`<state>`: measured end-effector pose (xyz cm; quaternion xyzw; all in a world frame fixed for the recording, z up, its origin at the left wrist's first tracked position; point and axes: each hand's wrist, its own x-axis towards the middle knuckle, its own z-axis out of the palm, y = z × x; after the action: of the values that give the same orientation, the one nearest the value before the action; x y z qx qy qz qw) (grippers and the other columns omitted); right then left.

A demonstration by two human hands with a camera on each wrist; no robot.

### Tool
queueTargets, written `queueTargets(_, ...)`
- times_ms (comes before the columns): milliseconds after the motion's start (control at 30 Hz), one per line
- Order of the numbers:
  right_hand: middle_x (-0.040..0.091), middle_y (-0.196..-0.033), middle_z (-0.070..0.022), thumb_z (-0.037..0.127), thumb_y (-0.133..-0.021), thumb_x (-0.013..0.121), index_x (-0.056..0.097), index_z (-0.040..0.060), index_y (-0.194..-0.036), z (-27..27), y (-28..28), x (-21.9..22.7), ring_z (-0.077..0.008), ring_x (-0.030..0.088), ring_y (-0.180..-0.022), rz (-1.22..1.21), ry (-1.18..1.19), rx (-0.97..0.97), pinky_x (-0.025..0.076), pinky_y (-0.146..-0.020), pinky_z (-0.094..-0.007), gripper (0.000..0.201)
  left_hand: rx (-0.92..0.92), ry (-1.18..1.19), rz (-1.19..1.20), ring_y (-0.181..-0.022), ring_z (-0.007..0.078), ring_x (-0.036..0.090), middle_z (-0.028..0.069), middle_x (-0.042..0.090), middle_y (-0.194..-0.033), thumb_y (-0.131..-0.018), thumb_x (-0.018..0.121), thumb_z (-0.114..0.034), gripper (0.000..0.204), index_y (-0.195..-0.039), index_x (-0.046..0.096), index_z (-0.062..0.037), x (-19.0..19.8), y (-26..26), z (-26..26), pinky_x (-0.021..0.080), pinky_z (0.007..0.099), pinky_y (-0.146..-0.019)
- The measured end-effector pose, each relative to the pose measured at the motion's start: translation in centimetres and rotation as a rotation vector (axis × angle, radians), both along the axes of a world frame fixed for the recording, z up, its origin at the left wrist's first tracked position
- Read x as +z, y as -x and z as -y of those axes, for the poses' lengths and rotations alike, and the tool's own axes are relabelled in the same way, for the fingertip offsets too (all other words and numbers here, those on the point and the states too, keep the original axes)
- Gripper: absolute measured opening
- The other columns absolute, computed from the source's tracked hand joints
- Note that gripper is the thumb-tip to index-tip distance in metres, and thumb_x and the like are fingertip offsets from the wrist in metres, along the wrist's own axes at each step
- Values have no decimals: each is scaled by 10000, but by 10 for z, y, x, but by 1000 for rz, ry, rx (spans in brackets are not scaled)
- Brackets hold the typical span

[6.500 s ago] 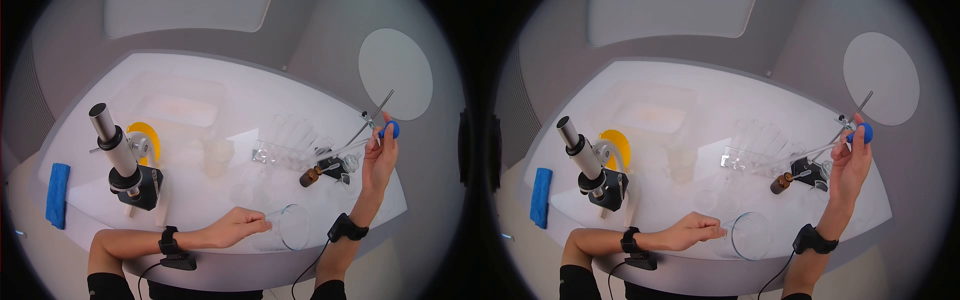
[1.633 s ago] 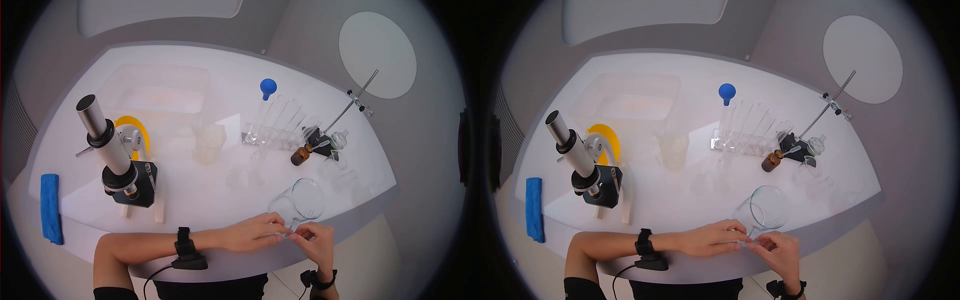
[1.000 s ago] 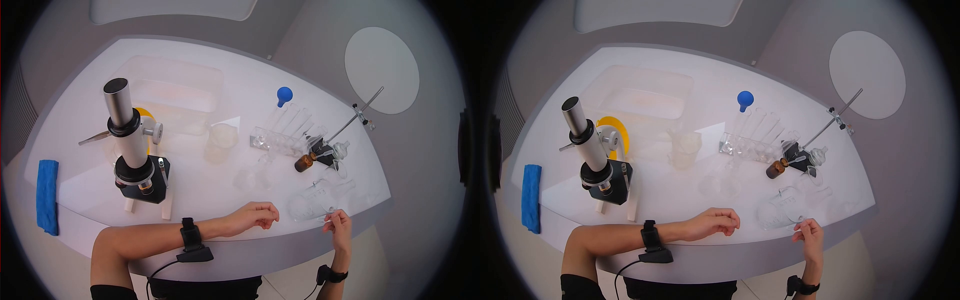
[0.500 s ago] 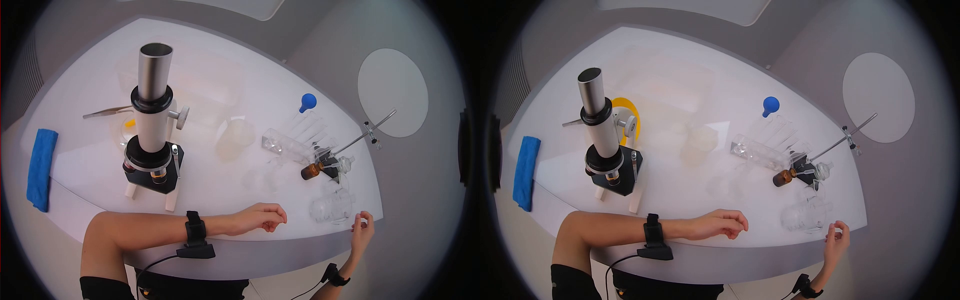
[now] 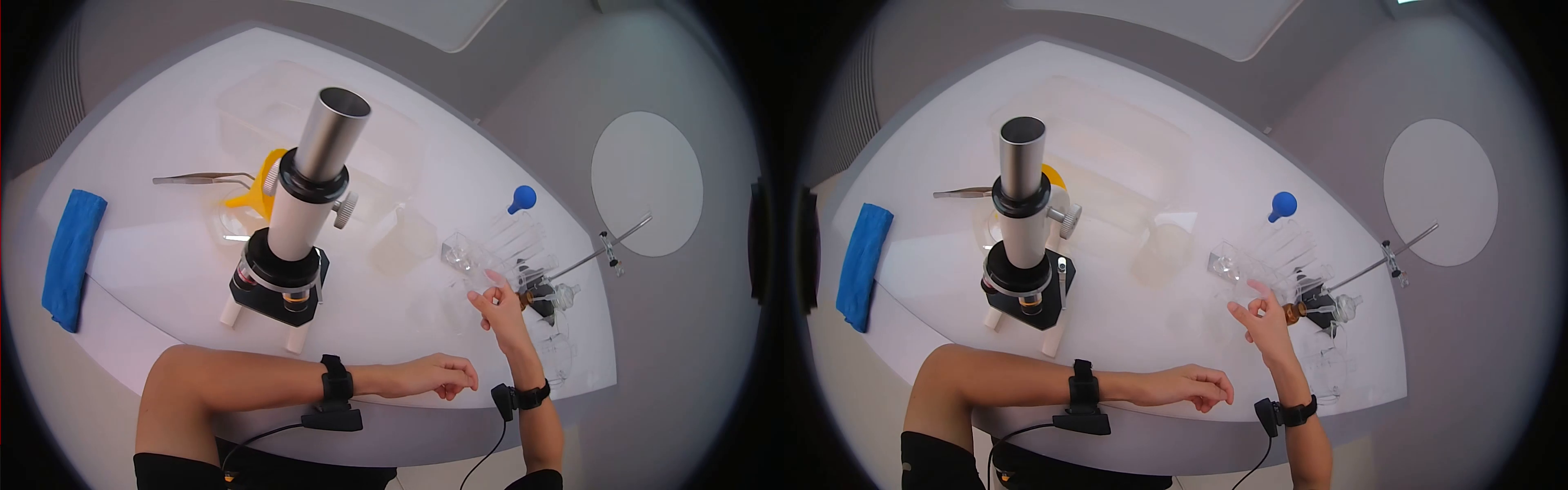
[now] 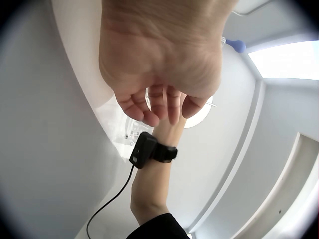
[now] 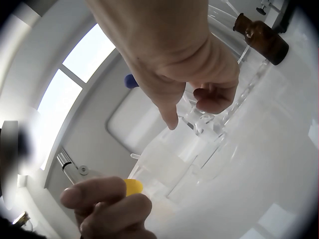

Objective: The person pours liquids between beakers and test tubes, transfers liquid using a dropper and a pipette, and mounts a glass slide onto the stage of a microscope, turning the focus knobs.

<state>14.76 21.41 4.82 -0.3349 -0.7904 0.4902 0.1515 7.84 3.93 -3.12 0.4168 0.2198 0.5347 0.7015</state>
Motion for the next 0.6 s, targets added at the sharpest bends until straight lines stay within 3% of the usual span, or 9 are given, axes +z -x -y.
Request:
queueTargets(233,449,-643,62,180,-852,743,625,-21,-1159,-15,3,-8,-35,396,-516,18,-33,-12,330,-421,-211,385,1,-1,17,-789,77,465,-15,484,-875,-1002,468,-216,198,-1089,571,-71,3,0,2,414,237,-759)
queueTargets(367,514,-666,38,173,-855,738,654,-40,-1085,-12,-24,-3,-39,421,-519,-29,-126,-145,328,-419,-211,324,-6,14,3,-784,84,467,-4,485,-878,-1002,469,-221,214,-1104,568,-60,1,1,-1,418,238,-754)
queueTargets(600,576,-681,19,161,-845,750,662,-36,-1040,18,-85,-6,-42,467,-510,24,-108,-182,351,-421,-214,291,7,54,33,-775,108,457,7,474,-852,-1010,449,-231,235,-1092,567,-45,3,1,1,409,252,-748)
